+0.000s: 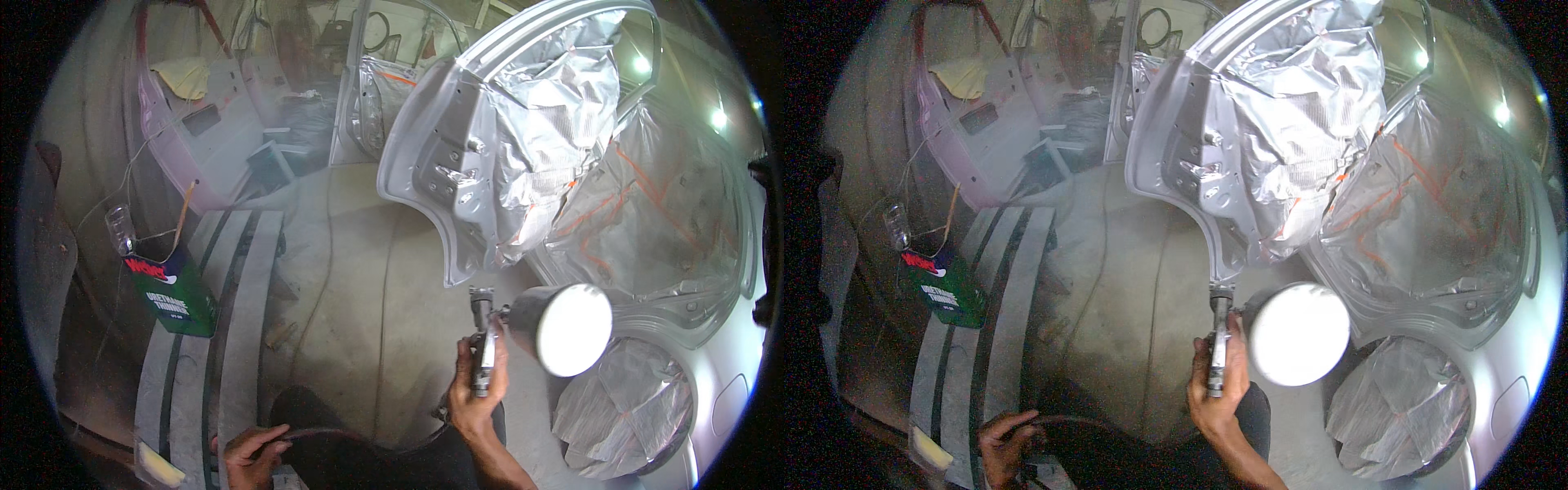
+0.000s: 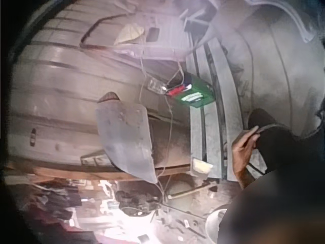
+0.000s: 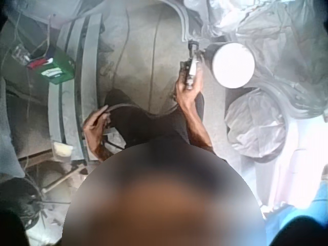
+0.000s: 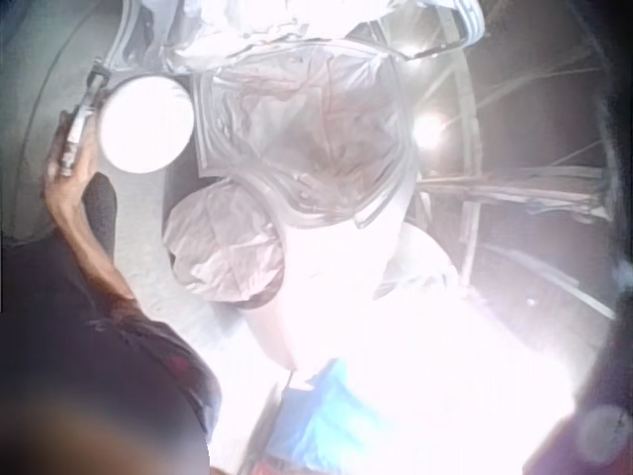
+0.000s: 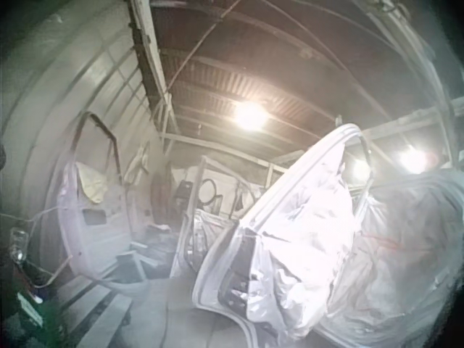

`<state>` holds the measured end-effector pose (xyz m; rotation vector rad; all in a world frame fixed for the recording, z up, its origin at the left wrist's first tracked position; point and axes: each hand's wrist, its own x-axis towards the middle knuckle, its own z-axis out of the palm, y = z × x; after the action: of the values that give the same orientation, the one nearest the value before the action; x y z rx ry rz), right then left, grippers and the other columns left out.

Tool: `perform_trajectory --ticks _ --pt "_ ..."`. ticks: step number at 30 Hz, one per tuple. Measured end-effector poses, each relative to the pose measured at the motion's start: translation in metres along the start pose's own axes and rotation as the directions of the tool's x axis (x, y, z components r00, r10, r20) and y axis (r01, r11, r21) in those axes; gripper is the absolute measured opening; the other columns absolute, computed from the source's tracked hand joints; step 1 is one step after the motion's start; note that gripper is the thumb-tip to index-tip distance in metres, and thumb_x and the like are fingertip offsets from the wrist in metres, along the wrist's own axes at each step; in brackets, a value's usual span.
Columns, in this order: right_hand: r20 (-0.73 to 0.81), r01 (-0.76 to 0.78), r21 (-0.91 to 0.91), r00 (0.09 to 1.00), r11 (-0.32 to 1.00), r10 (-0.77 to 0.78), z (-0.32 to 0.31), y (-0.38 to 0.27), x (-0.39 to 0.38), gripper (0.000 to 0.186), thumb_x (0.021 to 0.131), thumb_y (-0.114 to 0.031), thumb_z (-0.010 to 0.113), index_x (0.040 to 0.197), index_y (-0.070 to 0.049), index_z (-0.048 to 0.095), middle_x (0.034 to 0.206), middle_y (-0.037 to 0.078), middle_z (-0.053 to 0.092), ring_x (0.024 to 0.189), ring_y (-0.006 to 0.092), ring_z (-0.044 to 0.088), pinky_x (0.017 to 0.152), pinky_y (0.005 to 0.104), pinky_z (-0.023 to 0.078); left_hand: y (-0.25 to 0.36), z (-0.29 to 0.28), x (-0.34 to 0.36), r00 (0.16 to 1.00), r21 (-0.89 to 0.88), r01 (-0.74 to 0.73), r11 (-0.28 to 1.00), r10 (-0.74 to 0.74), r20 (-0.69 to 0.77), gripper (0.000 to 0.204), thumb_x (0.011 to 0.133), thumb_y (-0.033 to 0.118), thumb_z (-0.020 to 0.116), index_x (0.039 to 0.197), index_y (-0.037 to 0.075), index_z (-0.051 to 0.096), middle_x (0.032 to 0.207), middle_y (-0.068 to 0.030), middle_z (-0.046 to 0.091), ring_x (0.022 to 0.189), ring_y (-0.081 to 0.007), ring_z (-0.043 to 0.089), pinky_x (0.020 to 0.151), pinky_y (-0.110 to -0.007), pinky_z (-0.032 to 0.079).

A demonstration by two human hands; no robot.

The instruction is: The person pours paint thinner into a spray gun cup and stirs it, then uses the spray gun to apply paint to the rear quarter panel and bumper of a car. The car is masked with plastic sheeting and newspaper.

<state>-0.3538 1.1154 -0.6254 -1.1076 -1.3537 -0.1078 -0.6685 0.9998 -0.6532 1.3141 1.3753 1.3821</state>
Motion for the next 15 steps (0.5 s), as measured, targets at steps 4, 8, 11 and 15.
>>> perform_trajectory --ticks 4,8,11,15 --pt "0.201 0.334 -0.259 0.937 0.906 -0.287 0.032 0.037 -0.015 0.053 0.093 0.010 0.065 0.146 0.003 0.056 0.135 0.024 0.067 0.115 0.0311 0.067 0.099 0.0428 0.055 -0.014 0.003 0.004 0.998 0.051 -0.058 0.997 0.056 0.038 0.026 0.099 0.002 0.073 0.124 0.002 0.078 0.090 -0.0006 0.065 0.070 -0.0078 0.051 0.063 -0.025 0.044" --pt "0.462 0.397 -0.283 0.854 0.873 -0.239 0.057 0.071 -0.030 0.045 0.085 0.002 0.070 0.128 -0.009 0.074 0.125 0.021 0.071 0.121 0.0413 0.065 0.103 0.0575 0.052 -0.025 0.011 0.005 0.990 0.109 -0.134 0.985 0.128 0.066 0.026 0.098 0.001 0.073 0.124 0.002 0.077 0.090 -0.0021 0.065 0.070 -0.0089 0.052 0.064 -0.026 0.044" --pt "0.461 0.369 -0.192 0.852 0.909 -0.248 0.071 0.091 -0.031 0.047 0.080 -0.003 0.071 0.126 -0.011 0.075 0.116 0.022 0.073 0.112 0.0457 0.068 0.100 0.0592 0.051 -0.028 0.018 0.006 0.989 0.107 -0.139 0.984 0.134 0.056 0.025 0.098 0.002 0.073 0.123 0.002 0.077 0.091 -0.0033 0.066 0.071 -0.0102 0.053 0.065 -0.026 0.045" --pt "0.385 0.227 -0.191 0.912 0.955 -0.139 0.076 0.106 -0.027 0.044 0.076 0.005 0.070 0.120 -0.005 0.074 0.108 0.022 0.074 0.102 0.0434 0.071 0.092 0.0507 0.055 -0.029 0.023 0.011 0.987 0.079 -0.117 0.990 0.108 0.116 0.024 0.100 0.008 0.072 0.123 0.002 0.076 0.093 -0.0060 0.067 0.074 -0.0133 0.057 0.069 -0.027 0.047"
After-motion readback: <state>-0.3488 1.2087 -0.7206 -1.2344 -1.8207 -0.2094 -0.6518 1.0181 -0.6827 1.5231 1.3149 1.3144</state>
